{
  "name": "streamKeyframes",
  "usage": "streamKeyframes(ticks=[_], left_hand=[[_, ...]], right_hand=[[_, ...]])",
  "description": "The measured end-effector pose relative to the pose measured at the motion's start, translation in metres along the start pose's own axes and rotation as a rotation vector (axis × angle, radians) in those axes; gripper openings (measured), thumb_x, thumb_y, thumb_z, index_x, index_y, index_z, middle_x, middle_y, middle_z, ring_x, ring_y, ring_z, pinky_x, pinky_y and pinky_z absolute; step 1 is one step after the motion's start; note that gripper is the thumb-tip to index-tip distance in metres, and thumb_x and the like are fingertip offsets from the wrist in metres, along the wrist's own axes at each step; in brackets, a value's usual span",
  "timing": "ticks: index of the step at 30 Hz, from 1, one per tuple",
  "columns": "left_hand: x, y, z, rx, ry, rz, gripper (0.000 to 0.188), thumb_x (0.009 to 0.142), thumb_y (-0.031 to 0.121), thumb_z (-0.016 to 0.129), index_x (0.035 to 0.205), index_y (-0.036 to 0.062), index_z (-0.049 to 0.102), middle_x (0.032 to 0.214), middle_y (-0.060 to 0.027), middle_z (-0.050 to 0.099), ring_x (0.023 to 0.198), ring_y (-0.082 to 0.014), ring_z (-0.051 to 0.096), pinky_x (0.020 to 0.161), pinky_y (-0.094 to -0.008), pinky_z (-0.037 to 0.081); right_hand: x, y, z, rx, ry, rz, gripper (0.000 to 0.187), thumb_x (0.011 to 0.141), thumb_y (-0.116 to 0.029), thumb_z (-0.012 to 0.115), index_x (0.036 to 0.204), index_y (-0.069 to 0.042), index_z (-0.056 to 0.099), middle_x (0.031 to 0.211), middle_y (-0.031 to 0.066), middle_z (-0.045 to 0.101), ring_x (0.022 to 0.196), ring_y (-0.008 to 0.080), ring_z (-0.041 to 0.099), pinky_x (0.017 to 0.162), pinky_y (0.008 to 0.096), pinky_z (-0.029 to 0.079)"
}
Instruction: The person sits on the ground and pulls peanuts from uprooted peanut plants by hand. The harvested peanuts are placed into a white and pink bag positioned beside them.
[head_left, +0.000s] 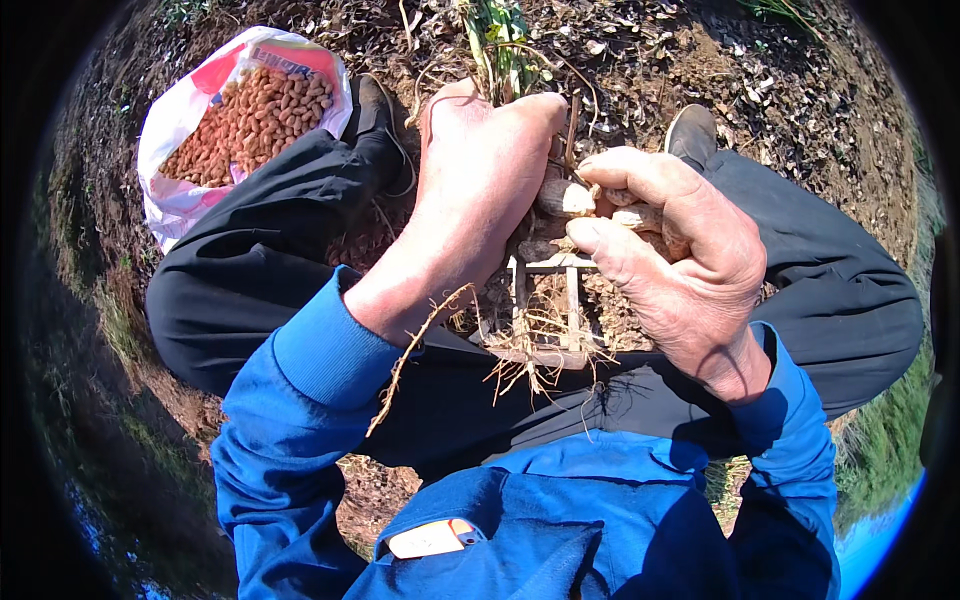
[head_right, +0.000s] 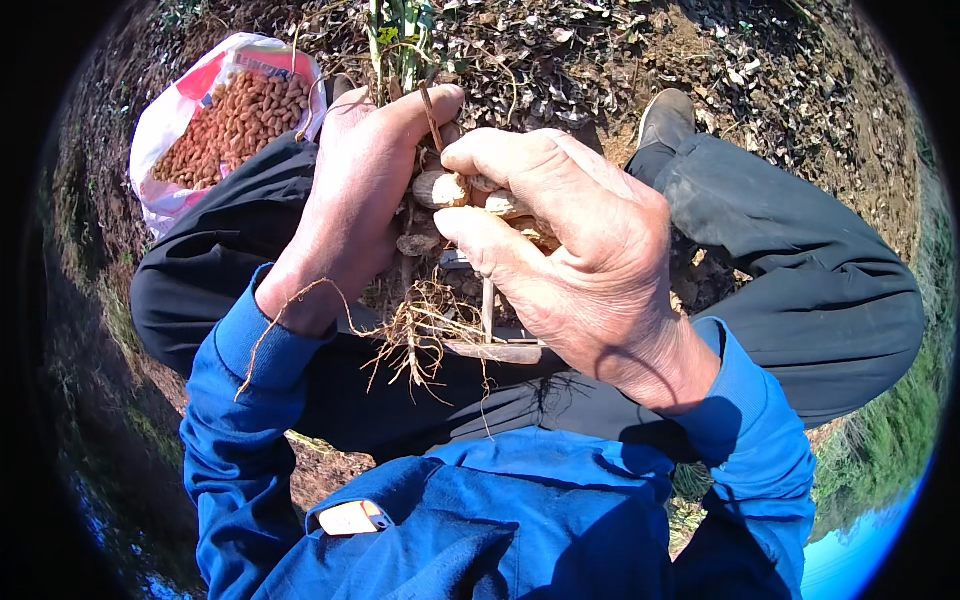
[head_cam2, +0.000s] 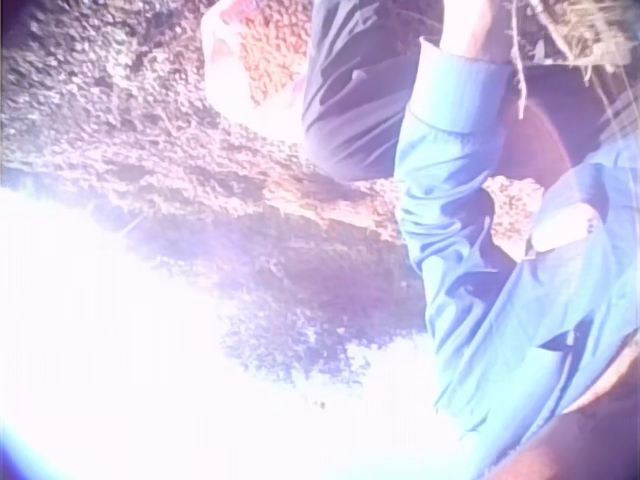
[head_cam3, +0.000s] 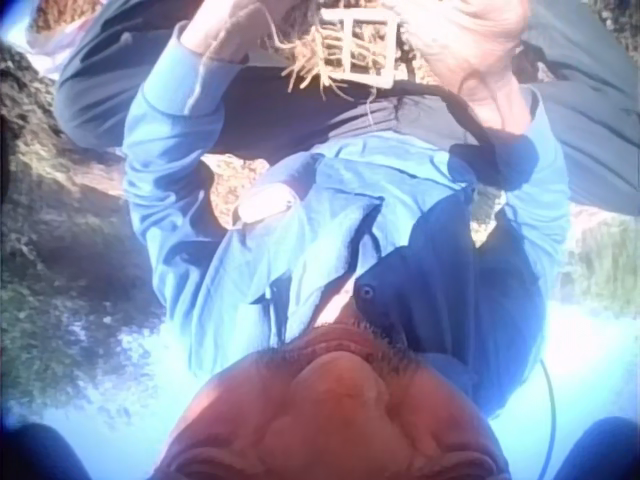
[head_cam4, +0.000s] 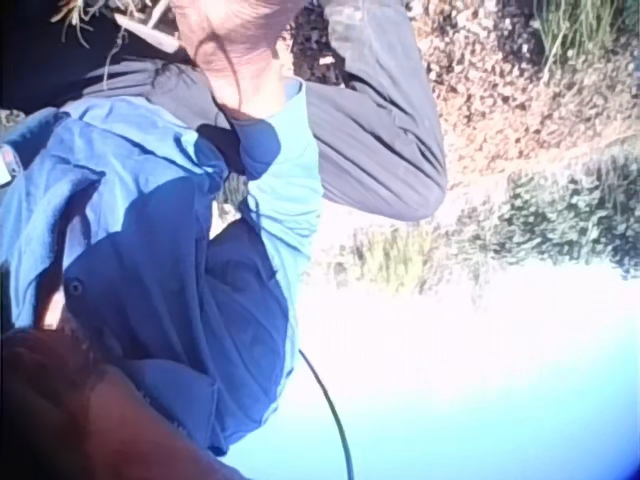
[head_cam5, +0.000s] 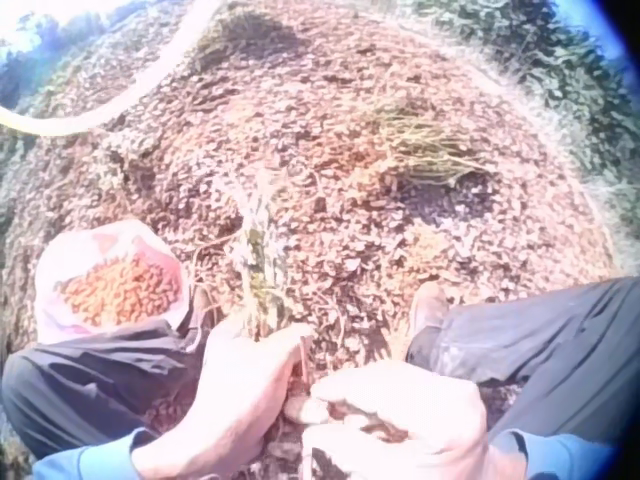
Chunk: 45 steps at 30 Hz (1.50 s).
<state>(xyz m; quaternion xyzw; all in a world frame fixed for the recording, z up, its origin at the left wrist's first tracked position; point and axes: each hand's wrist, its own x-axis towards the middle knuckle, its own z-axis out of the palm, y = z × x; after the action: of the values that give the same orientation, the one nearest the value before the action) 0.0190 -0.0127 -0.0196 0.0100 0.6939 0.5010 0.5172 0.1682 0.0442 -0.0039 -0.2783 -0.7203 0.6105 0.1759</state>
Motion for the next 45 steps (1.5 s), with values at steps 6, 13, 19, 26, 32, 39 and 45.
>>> streamKeyframes(ticks=[6, 13, 19, 26, 32, 39, 45], left_hand=[[-0.002, -0.003, 0.0, 0.093, -0.024, 0.052, 0.01, 0.089, 0.01, 0.059, 0.082, 0.0053, 0.062, 0.072, 0.0009, 0.061, 0.06, -0.0069, 0.054, 0.055, -0.0251, 0.045], [0.001, -0.008, -0.001, 0.137, -0.052, 0.006, 0.01, 0.092, 0.012, 0.058, 0.085, 0.0057, 0.062, 0.073, 0.0017, 0.06, 0.061, -0.006, 0.053, 0.055, -0.0241, 0.044], [0.003, -0.009, 0.0, 0.366, -0.035, 0.222, 0.017, 0.093, 0.018, 0.061, 0.082, 0.0052, 0.061, 0.069, 0.0044, 0.056, 0.06, -0.0035, 0.048, 0.054, -0.0235, 0.04], [0.004, -0.012, 0.004, 0.622, 0.001, 0.412, 0.027, 0.089, 0.02, 0.062, 0.085, -0.006, 0.059, 0.072, -0.0213, 0.065, 0.069, -0.0335, 0.067, 0.061, -0.0417, 0.051], [0.0, -0.004, 0.001, 0.513, -0.16, 0.28, 0.026, 0.089, 0.021, 0.062, 0.091, -0.0049, 0.061, 0.066, -0.0125, 0.062, 0.06, -0.0221, 0.061, 0.056, -0.0349, 0.049], [-0.002, 0.008, -0.009, 0.144, -0.306, 0.051, 0.023, 0.09, 0.021, 0.061, 0.074, 0.0047, 0.06, 0.059, -0.0005, 0.056, 0.046, -0.0077, 0.05, 0.043, -0.0238, 0.039], [0.001, 0.02, -0.021, 0.063, -0.223, -0.004, 0.021, 0.09, 0.027, 0.063, 0.083, 0.0071, 0.062, 0.067, -0.0006, 0.061, 0.05, -0.0054, 0.053, 0.042, -0.0189, 0.041]], right_hand=[[0.004, 0.007, -0.001, -0.18, -0.069, -0.13, 0.036, 0.074, 0.003, 0.074, 0.109, -0.001, 0.065, 0.096, 0.012, 0.067, 0.084, 0.0224, 0.068, 0.074, 0.0286, 0.055], [0.002, 0.014, 0.001, 0.039, -0.077, 0.06, 0.029, 0.076, 0.0, 0.073, 0.104, 0.001, 0.067, 0.096, 0.0134, 0.068, 0.083, 0.0218, 0.067, 0.072, 0.0292, 0.054], [0.007, -0.004, -0.014, 0.081, -0.268, 0.319, 0.022, 0.086, 0.0, 0.067, 0.107, 0.006, 0.064, 0.095, 0.0048, 0.066, 0.085, 0.0084, 0.06, 0.076, 0.0232, 0.05], [0.011, -0.014, -0.026, 0.029, -0.412, 0.365, 0.019, 0.082, -0.001, 0.069, 0.1, 0.005, 0.067, 0.08, 0.002, 0.064, 0.07, 0.0057, 0.057, 0.061, 0.0224, 0.046], [0.021, -0.006, -0.038, 0.228, -0.585, 0.398, 0.021, 0.076, -0.003, 0.074, 0.096, 0.003, 0.07, 0.077, 0.0014, 0.066, 0.065, 0.0032, 0.056, 0.055, 0.0196, 0.042], [0.021, -0.01, -0.039, 0.411, -0.396, 0.523, 0.028, 0.076, -0.01, 0.073, 0.099, 0.004, 0.068, 0.085, 0.0085, 0.066, 0.069, 0.0091, 0.061, 0.055, 0.0208, 0.048], [0.022, 0.009, -0.05, 0.973, -0.243, 0.416, 0.033, 0.084, -0.02, 0.069, 0.102, 0.006, 0.058, 0.084, 0.015, 0.059, 0.058, 0.0087, 0.053, 0.034, 0.0174, 0.04]])
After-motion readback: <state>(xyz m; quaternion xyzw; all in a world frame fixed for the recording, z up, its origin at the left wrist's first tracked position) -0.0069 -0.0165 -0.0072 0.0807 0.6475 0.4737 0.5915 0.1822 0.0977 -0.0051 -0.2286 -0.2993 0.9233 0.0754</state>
